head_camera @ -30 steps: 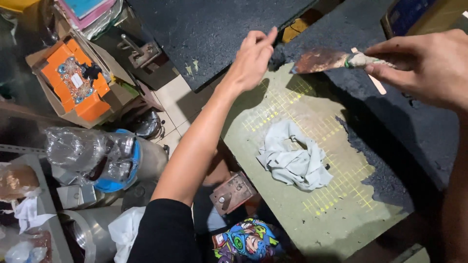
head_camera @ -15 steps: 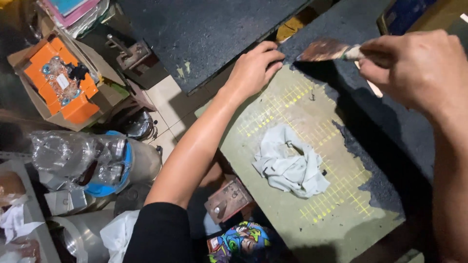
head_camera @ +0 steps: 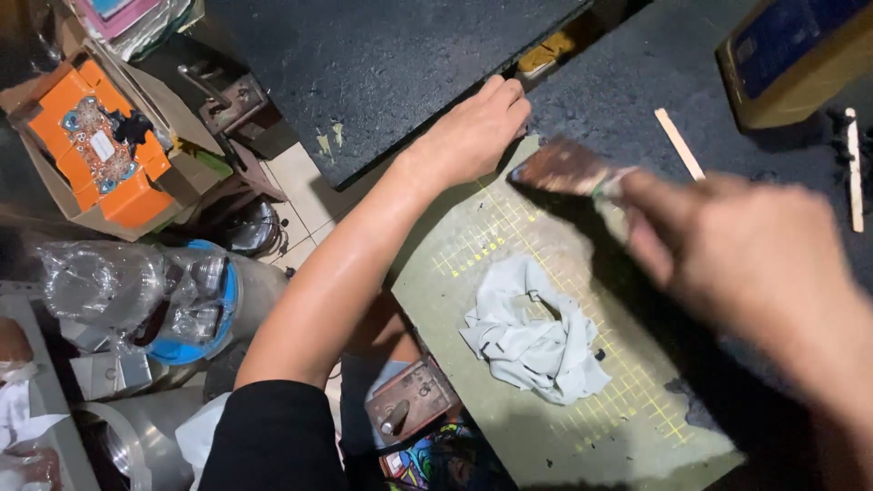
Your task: Scraping and wiping ink residue from a cutting mat using a putty knife and a cloth
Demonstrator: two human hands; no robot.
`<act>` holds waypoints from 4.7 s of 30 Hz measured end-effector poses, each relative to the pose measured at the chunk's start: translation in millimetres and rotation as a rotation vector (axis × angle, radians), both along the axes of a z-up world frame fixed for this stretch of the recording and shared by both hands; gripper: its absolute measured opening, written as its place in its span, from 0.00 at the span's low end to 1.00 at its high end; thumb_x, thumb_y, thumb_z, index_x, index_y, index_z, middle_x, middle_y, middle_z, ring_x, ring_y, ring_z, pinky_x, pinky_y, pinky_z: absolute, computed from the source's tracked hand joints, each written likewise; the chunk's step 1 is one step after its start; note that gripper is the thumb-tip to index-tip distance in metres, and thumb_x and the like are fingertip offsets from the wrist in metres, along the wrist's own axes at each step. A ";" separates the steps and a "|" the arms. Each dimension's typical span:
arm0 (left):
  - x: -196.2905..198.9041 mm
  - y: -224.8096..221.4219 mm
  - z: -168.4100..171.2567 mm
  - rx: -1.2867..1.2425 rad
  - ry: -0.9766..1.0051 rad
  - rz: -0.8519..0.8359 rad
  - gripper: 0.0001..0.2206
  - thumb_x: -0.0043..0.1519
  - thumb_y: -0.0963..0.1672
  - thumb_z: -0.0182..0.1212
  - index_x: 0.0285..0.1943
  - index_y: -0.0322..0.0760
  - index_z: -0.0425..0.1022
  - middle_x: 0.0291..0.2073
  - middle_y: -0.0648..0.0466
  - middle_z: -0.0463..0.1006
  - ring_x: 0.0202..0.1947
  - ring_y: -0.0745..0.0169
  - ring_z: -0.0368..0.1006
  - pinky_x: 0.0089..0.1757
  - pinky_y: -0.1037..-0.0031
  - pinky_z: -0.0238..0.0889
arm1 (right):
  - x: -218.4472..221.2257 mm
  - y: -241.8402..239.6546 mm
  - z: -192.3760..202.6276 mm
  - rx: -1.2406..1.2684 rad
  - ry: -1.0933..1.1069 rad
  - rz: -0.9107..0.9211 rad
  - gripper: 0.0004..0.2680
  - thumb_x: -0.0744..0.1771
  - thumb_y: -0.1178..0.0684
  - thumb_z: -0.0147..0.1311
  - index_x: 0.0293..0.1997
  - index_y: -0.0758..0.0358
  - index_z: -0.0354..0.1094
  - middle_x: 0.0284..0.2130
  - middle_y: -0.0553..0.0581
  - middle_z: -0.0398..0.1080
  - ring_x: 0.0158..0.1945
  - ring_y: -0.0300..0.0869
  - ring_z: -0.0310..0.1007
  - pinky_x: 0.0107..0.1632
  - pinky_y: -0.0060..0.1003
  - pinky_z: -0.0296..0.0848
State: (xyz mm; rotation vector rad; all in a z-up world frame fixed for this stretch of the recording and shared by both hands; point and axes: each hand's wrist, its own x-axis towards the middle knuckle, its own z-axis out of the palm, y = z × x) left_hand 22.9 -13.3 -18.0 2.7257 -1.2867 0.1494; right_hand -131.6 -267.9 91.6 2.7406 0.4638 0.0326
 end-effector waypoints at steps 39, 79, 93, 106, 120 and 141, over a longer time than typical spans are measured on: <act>22.6 14.6 36.4 -0.045 0.569 0.031 0.06 0.65 0.36 0.47 0.37 0.38 0.65 0.35 0.52 0.69 0.31 0.59 0.62 0.34 0.66 0.59 | -4.2 134.5 15.0 -0.032 0.385 -0.140 0.22 0.68 0.59 0.37 0.75 0.62 0.50 0.14 0.51 0.70 0.14 0.44 0.74 0.16 0.43 0.74; 29.2 5.2 11.3 -0.057 0.517 0.012 0.05 0.64 0.36 0.55 0.47 0.33 0.72 0.43 0.47 0.72 0.38 0.54 0.69 0.38 0.65 0.64 | 8.5 147.8 31.3 -0.043 0.326 -0.278 0.11 0.74 0.48 0.35 0.44 0.56 0.66 0.18 0.58 0.73 0.21 0.54 0.77 0.23 0.47 0.72; 22.8 26.2 28.1 -0.303 0.424 0.100 0.09 0.71 0.43 0.50 0.37 0.40 0.72 0.31 0.50 0.77 0.39 0.49 0.70 0.37 0.56 0.62 | -20.7 112.3 53.8 0.437 0.313 -0.358 0.14 0.72 0.51 0.48 0.66 0.54 0.69 0.38 0.58 0.82 0.25 0.46 0.83 0.30 0.41 0.87; 16.5 27.6 23.8 -0.148 0.442 -0.005 0.11 0.60 0.33 0.45 0.40 0.31 0.75 0.34 0.43 0.78 0.29 0.44 0.70 0.30 0.57 0.60 | -20.2 149.8 18.8 0.051 0.294 -0.346 0.11 0.72 0.43 0.35 0.57 0.51 0.59 0.25 0.65 0.77 0.28 0.65 0.80 0.26 0.54 0.72; 20.5 24.3 22.7 -0.088 0.540 0.030 0.16 0.55 0.31 0.47 0.21 0.41 0.51 0.23 0.55 0.53 0.22 0.60 0.45 0.25 0.67 0.41 | -1.5 150.3 14.1 0.026 0.205 -0.334 0.08 0.72 0.47 0.39 0.42 0.53 0.66 0.20 0.62 0.73 0.26 0.62 0.77 0.25 0.52 0.70; 19.1 16.6 51.6 -0.097 0.507 0.070 0.12 0.63 0.37 0.45 0.25 0.38 0.64 0.18 0.54 0.63 0.19 0.59 0.49 0.27 0.64 0.46 | 6.0 98.3 31.1 0.665 0.175 -0.304 0.14 0.70 0.49 0.46 0.58 0.63 0.74 0.42 0.66 0.79 0.43 0.65 0.77 0.45 0.61 0.74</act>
